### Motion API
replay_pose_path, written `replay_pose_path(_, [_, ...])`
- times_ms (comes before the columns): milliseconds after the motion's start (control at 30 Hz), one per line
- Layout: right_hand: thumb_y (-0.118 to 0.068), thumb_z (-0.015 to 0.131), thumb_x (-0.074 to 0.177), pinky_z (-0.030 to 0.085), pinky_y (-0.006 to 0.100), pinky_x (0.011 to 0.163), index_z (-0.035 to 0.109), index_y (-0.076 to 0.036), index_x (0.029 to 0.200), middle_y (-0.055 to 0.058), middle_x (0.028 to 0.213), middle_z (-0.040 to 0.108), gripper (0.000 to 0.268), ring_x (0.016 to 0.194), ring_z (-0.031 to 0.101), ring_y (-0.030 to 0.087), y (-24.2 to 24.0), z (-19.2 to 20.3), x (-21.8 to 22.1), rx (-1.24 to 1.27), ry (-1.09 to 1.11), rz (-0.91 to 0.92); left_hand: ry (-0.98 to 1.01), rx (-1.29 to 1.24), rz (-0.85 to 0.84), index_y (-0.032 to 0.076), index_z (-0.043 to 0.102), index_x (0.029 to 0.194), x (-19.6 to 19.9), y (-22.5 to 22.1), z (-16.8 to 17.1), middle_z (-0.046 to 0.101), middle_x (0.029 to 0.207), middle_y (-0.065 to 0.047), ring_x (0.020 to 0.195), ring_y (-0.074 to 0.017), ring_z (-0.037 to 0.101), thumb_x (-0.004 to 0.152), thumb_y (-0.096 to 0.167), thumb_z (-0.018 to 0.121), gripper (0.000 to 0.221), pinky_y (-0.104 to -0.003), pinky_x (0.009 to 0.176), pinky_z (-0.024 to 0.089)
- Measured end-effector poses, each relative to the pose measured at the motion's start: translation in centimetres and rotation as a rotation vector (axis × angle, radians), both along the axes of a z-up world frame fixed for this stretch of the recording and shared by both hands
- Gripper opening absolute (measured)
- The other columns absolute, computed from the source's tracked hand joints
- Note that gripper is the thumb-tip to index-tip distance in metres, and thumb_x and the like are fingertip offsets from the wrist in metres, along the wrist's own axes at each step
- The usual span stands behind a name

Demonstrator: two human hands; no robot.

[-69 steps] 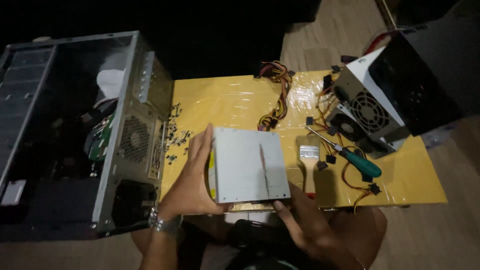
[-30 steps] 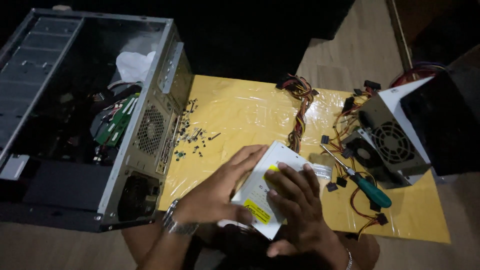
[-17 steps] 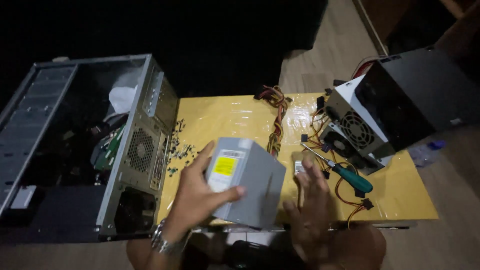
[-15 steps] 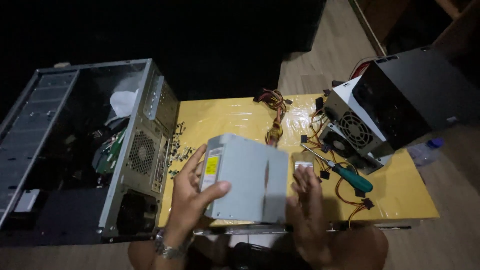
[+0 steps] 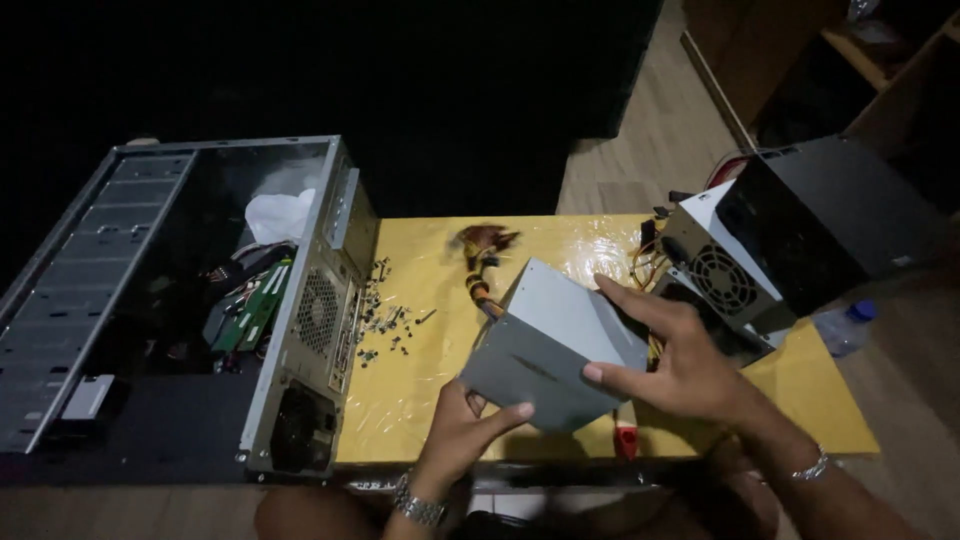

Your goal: Cleaning internal components of a power supply unit with a brush and reassembling the metal casing using a screwdriver.

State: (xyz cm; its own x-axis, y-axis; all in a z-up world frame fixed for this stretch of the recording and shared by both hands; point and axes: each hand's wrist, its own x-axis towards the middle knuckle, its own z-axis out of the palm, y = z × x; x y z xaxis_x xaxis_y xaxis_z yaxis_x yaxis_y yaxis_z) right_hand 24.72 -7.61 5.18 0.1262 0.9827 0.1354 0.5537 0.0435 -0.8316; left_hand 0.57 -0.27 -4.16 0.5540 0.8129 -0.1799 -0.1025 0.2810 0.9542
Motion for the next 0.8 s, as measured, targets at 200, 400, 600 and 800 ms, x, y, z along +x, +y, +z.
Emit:
replay_pose_path(200, [-0.028, 0.094, 0.067, 0.054, 0.046, 0.105, 0.053, -0.005, 0.146, 0.019, 0.146, 0.061, 0.092, 0.133, 0.062, 0.033, 2.4, -0.9, 2.1, 0.252, -0.289, 0.236, 0.532, 0.038, -0.032, 0.012, 0.061, 0.045, -1.2, 0.2, -2.5, 0.067, 0.052, 0.001, 0.047, -0.0066, 0.049, 0.075, 0.034, 0.096, 0.052, -0.025, 0.057, 0.044])
replay_pose_path(400, [-0.036, 0.097, 0.062, 0.052, 0.049, 0.109, 0.051, -0.006, 0.147, 0.016, 0.146, 0.062, 0.102, 0.133, 0.063, 0.033, 3.5, -1.5, 2.1, 0.253, -0.325, 0.365, 0.819, 0.444, -0.144, 0.015, 0.051, 0.043, -3.7, -0.8, -1.1, 0.048, 0.042, 0.001, 0.041, -0.0104, 0.043, 0.087, 0.043, 0.089, 0.064, -0.034, 0.05, 0.033])
replay_pose_path(600, [-0.037, 0.088, 0.074, 0.053, 0.053, 0.105, 0.054, -0.007, 0.145, 0.015, 0.146, 0.063, 0.084, 0.134, 0.061, 0.035, 3.5, -0.5, 1.5, 0.231, -0.348, 0.496, 0.317, 1.147, 0.409, 0.003, 0.065, 0.094, -2.8, 0.0, 5.4, 0.063, 0.084, -0.009, 0.079, -0.0256, 0.059, 0.083, 0.054, 0.072, 0.053, -0.037, 0.069, 0.048])
replay_pose_path(800, [-0.031, 0.086, 0.08, 0.039, 0.069, 0.117, 0.037, -0.026, 0.156, 0.021, 0.159, 0.042, 0.09, 0.147, 0.042, 0.044, 1.4, -0.7, -0.6, 0.328, -0.563, 0.462, 0.367, 1.1, -0.018, -0.005, 0.028, 0.154, -1.1, 4.0, 3.4, 0.034, 0.163, -0.026, 0.153, -0.0391, 0.032, 0.079, 0.073, 0.059, 0.113, -0.059, 0.127, 0.011])
